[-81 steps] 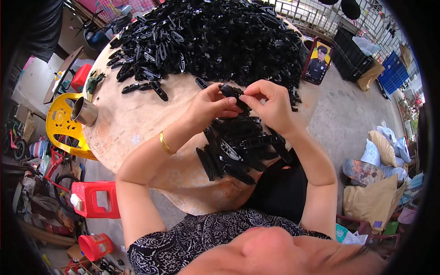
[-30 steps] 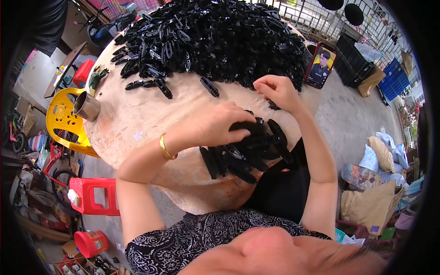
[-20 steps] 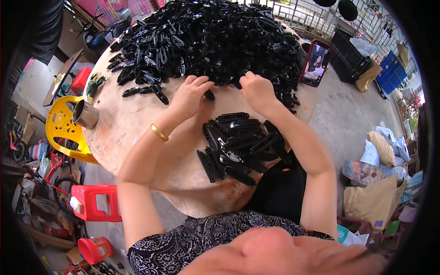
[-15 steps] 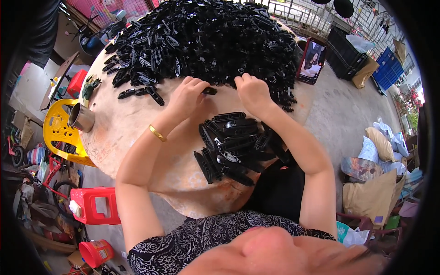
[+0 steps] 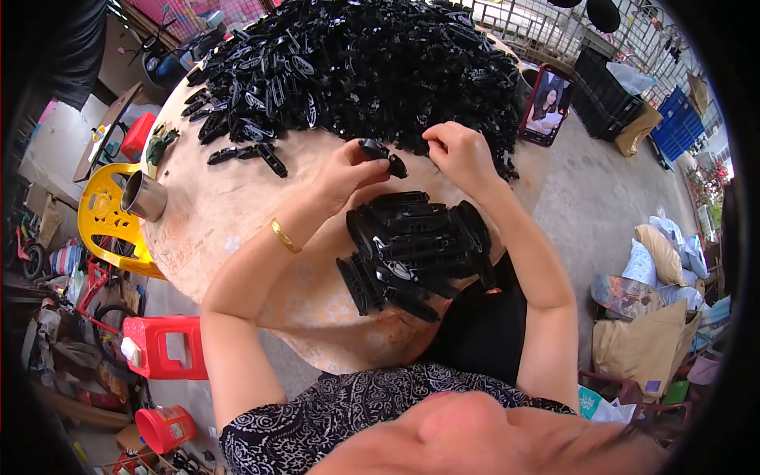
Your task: The person assembles plastic components by hand, picking pieces from a pile on the table, snapping them together, and placing the assembled parts into a separate pile.
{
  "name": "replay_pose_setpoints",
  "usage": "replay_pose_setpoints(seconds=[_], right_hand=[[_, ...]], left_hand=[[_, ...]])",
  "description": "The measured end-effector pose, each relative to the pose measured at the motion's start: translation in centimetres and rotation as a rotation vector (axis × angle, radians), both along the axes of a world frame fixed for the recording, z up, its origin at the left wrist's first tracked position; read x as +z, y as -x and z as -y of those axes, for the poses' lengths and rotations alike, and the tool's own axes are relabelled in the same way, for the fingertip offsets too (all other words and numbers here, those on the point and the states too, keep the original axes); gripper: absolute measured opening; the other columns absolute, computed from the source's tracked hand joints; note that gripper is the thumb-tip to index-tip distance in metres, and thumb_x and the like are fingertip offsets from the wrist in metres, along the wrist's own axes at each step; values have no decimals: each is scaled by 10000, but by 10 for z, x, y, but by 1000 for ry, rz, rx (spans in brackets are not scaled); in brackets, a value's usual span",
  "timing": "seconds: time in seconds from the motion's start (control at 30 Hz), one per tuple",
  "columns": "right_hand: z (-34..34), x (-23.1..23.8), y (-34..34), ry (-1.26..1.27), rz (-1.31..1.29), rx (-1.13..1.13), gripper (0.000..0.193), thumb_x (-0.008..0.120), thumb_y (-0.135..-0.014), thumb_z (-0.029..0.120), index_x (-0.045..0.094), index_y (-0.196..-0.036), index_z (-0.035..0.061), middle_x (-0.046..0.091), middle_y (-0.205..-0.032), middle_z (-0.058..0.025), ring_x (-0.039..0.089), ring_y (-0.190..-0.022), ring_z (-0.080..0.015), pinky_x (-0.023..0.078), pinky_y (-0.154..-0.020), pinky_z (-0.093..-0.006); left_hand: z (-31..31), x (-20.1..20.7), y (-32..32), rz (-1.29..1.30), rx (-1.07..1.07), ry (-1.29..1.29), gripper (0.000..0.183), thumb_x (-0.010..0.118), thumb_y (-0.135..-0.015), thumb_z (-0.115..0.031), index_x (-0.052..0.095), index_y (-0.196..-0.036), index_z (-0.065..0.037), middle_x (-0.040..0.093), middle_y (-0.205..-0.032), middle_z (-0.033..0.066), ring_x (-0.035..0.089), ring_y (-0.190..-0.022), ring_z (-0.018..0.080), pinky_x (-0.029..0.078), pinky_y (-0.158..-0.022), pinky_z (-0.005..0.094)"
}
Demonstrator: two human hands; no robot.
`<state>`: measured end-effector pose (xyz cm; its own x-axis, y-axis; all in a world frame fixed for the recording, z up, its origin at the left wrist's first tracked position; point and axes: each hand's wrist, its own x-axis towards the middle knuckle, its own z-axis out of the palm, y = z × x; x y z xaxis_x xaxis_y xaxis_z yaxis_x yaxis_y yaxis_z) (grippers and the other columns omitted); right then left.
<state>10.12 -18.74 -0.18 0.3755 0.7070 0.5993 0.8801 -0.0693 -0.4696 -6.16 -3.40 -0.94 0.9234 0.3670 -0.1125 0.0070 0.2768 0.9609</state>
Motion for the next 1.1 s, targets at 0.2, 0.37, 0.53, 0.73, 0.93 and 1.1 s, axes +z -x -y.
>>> replay_pose_setpoints(seconds=[0.2, 0.37, 0.53, 0.73, 0.93, 1.1], right_hand=[[21, 25, -12, 151, 10, 46, 138, 584, -752, 98, 671, -850, 53, 639, -801, -114, 622, -737, -293, 502, -667, -378], [31, 18, -6, 409, 134, 29, 144, 648, -752, 192, 673, -811, 63, 625, -798, -105, 622, -755, -282, 502, -661, -386], [22, -5, 9, 380, 247, -60, 153, 644, -772, 187, 626, -745, 38, 585, -760, -105, 619, -727, -285, 499, -618, -387], [23, 26, 19, 270, -326, -9, 134, 675, -765, 107, 603, -819, 7, 644, -820, -107, 633, -688, -220, 502, -626, -304], [17, 21, 32, 59, -664, 280, 196, 726, -731, 43, 629, -891, -12, 653, -774, -42, 604, -693, -87, 496, -647, -228], [16, 19, 39, -27, -671, 297, 139, 713, -746, 33, 643, -859, -8, 652, -801, -39, 614, -695, -88, 505, -631, -237]], left_hand=[[-3, -2, 2, 9, 19, 52, 238, 634, -838, -35, 527, -1050, -18, 618, -991, 98, 628, -894, 191, 541, -821, 307], [5, 5, 2, -19, -9, 80, 248, 634, -835, -22, 524, -1057, -11, 621, -1000, 106, 636, -903, 204, 547, -815, 301], [3, 2, 4, -37, -57, 119, 307, 623, -846, -15, 538, -1138, -62, 606, -1045, 89, 640, -917, 214, 552, -821, 340], [4, -1, 7, 9, -103, 88, 313, 628, -841, -15, 539, -1140, -46, 617, -1044, 90, 638, -923, 200, 539, -842, 313], [11, 6, 8, 69, -170, -134, 321, 642, -838, -32, 543, -1143, -27, 626, -1034, 78, 633, -928, 171, 532, -835, 286], [20, 12, 8, 80, -141, -76, 297, 632, -843, -31, 554, -1129, -23, 626, -1018, 70, 633, -895, 153, 537, -807, 282]])
